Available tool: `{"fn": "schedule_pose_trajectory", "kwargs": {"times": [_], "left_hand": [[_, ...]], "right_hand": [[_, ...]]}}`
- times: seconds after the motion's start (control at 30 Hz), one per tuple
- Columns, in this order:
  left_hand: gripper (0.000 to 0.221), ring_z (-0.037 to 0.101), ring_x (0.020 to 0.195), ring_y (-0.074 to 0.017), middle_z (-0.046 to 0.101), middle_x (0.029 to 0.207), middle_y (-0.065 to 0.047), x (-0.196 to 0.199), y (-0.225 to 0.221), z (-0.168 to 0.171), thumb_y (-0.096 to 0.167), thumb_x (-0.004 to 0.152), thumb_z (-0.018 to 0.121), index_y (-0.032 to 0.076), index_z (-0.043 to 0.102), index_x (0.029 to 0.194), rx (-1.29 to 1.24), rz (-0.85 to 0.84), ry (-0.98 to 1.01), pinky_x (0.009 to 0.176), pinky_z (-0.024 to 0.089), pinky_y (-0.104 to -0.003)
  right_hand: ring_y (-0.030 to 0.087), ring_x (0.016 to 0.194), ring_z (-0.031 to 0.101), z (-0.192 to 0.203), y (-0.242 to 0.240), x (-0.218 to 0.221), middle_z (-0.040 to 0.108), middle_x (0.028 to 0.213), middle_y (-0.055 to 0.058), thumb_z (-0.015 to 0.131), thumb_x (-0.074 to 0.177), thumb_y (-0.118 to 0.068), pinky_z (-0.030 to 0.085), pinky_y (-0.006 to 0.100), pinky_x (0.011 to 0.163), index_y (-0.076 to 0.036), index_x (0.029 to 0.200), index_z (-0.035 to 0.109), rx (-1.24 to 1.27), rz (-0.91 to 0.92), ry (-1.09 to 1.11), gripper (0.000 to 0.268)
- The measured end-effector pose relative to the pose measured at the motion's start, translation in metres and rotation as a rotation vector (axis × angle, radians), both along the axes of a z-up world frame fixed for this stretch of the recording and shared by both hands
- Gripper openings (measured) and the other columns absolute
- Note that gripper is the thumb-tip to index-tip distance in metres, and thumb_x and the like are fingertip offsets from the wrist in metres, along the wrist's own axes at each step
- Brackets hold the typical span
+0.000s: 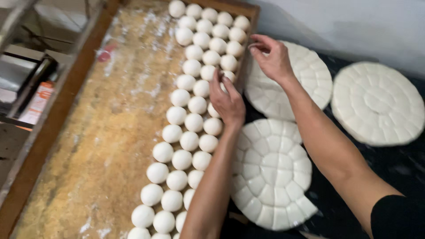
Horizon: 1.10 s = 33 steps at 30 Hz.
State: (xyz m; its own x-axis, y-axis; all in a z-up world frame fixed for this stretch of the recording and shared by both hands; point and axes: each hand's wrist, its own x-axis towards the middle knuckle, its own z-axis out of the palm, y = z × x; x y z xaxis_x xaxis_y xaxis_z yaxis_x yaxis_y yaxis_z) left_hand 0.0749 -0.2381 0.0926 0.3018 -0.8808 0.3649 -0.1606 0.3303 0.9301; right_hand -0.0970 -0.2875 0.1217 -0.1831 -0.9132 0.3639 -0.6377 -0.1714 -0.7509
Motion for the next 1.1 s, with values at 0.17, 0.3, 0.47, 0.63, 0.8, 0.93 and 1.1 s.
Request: {"fn": "schedule_pose_trajectory", "kwargs": {"times": [0.17, 0.3, 0.47, 0.63, 0.8, 0.93, 1.1], "left_hand": [[0.042, 0.065, 0.121, -0.0327, 0.065, 0.133, -0.014, -0.003, 0.025, -0.01, 0.004, 0.103, 0.059, 0.009, 0.055, 0.144, -0.265, -0.16, -0.26, 0.105, 0.051, -0.042], [0.059, 0.063, 0.122, -0.0305, 0.053, 0.148, -0.018, -0.04, 0.103, -0.021, 0.001, 0.1, 0.057, 0.008, 0.04, 0.156, -0.169, -0.361, -0.117, 0.107, 0.052, -0.042], [0.064, 0.051, 0.136, -0.0371, 0.048, 0.149, -0.023, -0.069, 0.184, -0.052, 0.003, 0.101, 0.059, 0.007, 0.034, 0.16, -0.058, -0.455, -0.247, 0.114, 0.044, -0.046], [0.064, 0.044, 0.142, -0.042, 0.043, 0.153, -0.027, -0.07, 0.217, -0.071, 0.008, 0.099, 0.06, 0.005, 0.036, 0.158, -0.08, -0.482, -0.496, 0.119, 0.035, -0.051], [0.06, 0.04, 0.145, -0.041, 0.041, 0.155, -0.025, -0.065, 0.228, -0.075, 0.021, 0.099, 0.06, 0.007, 0.042, 0.154, -0.14, -0.571, -0.753, 0.123, 0.028, -0.055], [0.057, 0.034, 0.15, -0.0385, 0.038, 0.159, -0.023, -0.072, 0.226, -0.075, 0.027, 0.101, 0.056, 0.007, 0.043, 0.153, -0.125, -0.583, -0.852, 0.125, 0.022, -0.053], [0.056, 0.028, 0.152, -0.0367, 0.036, 0.16, -0.021, -0.075, 0.225, -0.073, 0.033, 0.102, 0.053, 0.006, 0.046, 0.151, -0.094, -0.603, -0.896, 0.126, 0.017, -0.051]], "right_hand": [[0.009, 0.094, 0.07, -0.046, 0.174, -0.093, 0.077, 0.105, 0.006, 0.069, 0.1, -0.016, 0.057, 0.026, 0.086, -0.004, 0.123, 0.073, 0.229, -0.223, -0.3, 0.026], [0.018, 0.091, 0.071, -0.095, 0.264, -0.109, 0.078, 0.102, 0.011, 0.074, 0.092, -0.029, 0.055, 0.031, 0.082, -0.006, 0.112, 0.077, 0.472, -0.406, -0.159, 0.03], [0.039, 0.091, 0.067, -0.14, 0.251, -0.062, 0.069, 0.096, 0.025, 0.088, 0.08, -0.041, 0.053, 0.042, 0.077, 0.004, 0.099, 0.07, 0.187, -0.346, 0.179, 0.052], [0.029, 0.092, 0.068, -0.135, 0.26, -0.056, 0.068, 0.102, 0.018, 0.088, 0.074, -0.036, 0.054, 0.038, 0.078, 0.001, 0.102, 0.062, 0.257, -0.372, -0.194, 0.053], [0.022, 0.09, 0.066, -0.113, 0.325, -0.107, 0.065, 0.105, 0.014, 0.091, 0.074, -0.026, 0.056, 0.038, 0.075, 0.0, 0.105, 0.062, 0.163, -0.541, -0.457, 0.05], [0.025, 0.096, 0.063, -0.087, 0.411, -0.153, 0.058, 0.11, 0.011, 0.076, 0.092, -0.026, 0.053, 0.042, 0.082, -0.009, 0.126, 0.051, 0.071, -0.514, -0.112, 0.046], [0.033, 0.104, 0.057, -0.101, 0.466, -0.169, 0.06, 0.111, 0.012, 0.075, 0.094, -0.03, 0.045, 0.048, 0.088, -0.016, 0.106, 0.065, 0.203, -0.249, 0.618, 0.021]]}}
